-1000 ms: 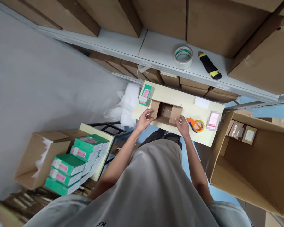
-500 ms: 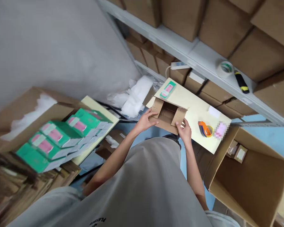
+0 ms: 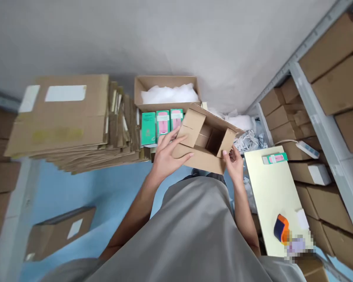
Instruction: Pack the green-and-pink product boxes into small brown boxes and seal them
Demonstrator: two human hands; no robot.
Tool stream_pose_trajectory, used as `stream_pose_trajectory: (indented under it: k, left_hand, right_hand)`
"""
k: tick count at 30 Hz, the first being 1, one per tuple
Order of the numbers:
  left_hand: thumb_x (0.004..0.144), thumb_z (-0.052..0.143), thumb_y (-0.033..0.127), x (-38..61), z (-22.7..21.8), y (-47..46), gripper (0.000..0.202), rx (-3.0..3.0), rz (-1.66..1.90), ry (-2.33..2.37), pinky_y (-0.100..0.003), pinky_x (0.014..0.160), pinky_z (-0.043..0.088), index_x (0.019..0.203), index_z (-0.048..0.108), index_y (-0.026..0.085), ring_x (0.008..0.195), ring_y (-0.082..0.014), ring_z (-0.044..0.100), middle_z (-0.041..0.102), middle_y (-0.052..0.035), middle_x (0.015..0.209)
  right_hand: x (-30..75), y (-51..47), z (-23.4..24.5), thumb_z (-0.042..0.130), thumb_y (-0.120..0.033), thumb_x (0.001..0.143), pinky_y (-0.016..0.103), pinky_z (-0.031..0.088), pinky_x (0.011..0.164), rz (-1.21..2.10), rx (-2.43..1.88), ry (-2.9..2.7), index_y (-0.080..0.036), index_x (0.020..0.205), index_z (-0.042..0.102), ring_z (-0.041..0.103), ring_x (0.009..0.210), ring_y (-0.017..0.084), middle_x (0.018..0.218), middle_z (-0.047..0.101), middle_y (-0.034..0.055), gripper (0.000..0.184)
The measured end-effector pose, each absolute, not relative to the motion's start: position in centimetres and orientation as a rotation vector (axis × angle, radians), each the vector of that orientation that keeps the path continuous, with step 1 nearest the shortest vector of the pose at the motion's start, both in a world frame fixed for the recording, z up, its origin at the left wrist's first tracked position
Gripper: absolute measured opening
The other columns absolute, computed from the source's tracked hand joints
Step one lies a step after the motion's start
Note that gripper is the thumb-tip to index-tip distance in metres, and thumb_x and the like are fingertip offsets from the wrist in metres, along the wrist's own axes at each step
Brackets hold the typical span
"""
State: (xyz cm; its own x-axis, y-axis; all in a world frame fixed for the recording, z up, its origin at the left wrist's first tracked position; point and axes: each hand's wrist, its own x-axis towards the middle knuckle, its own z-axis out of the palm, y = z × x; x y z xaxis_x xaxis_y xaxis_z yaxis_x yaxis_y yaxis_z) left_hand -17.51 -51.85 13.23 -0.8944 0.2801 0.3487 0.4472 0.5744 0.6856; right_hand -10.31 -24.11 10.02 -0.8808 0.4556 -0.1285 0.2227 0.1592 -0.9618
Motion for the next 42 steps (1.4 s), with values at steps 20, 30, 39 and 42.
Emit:
stream_pose_trajectory:
  k: [20,30,39,42]
  left_hand:
    - [0.095,0.086,0.064,-24.3,12.7,-66.1,0.102,0.414,-1.215,-2.783,-0.060,0.124,0.056,0.178,0.037,0.032,0.157,-0.0404,0.058,0.053,-0.0204,0.172]
    - [0.088,0.098,0.047,-30.2,17.8,-67.3,0.131,0.086,-1.034,-2.882,-0.067,0.135,0.042,0.185,0.011,0.042,0.177,-0.0456,0.023,0.013,-0.0193,0.193]
    - [0.091,0.094,0.035,-30.6,17.7,-66.4,0.118,-0.052,-1.057,-2.807,-0.071,0.135,0.042,0.181,0.017,0.038,0.179,-0.0457,0.015,0.002,-0.0196,0.194]
    - [0.093,0.093,0.034,-30.4,17.6,-66.1,0.101,-0.061,-1.085,-2.772,-0.070,0.135,0.045,0.172,0.032,0.036,0.178,-0.0441,0.019,0.004,-0.0174,0.193]
  right_hand:
    - [-34.6,-32.7,10.5,0.068,-0.084,0.097,0.045,0.068,0.094,2.041,0.001,-2.843,-0.022,0.132,0.079,0.084,0.097,0.029,0.119,0.087,0.0129,0.073]
    - [-51.6,-35.6,7.2,0.065,-0.045,0.109,0.044,0.063,0.104,1.197,0.282,-3.188,-0.020,0.140,0.078,0.082,0.103,0.028,0.136,0.083,0.0137,0.042]
    - [-57.6,-44.2,1.4,0.083,-0.037,0.099,0.040,0.057,0.111,0.057,0.803,-3.824,-0.014,0.161,0.063,0.072,0.134,0.034,0.153,0.073,0.0226,0.069]
    - [-56.4,-45.1,0.9,0.076,-0.028,0.100,0.040,0.058,0.107,0.022,0.868,-3.835,-0.015,0.141,0.078,0.075,0.126,0.033,0.144,0.078,0.0210,0.043]
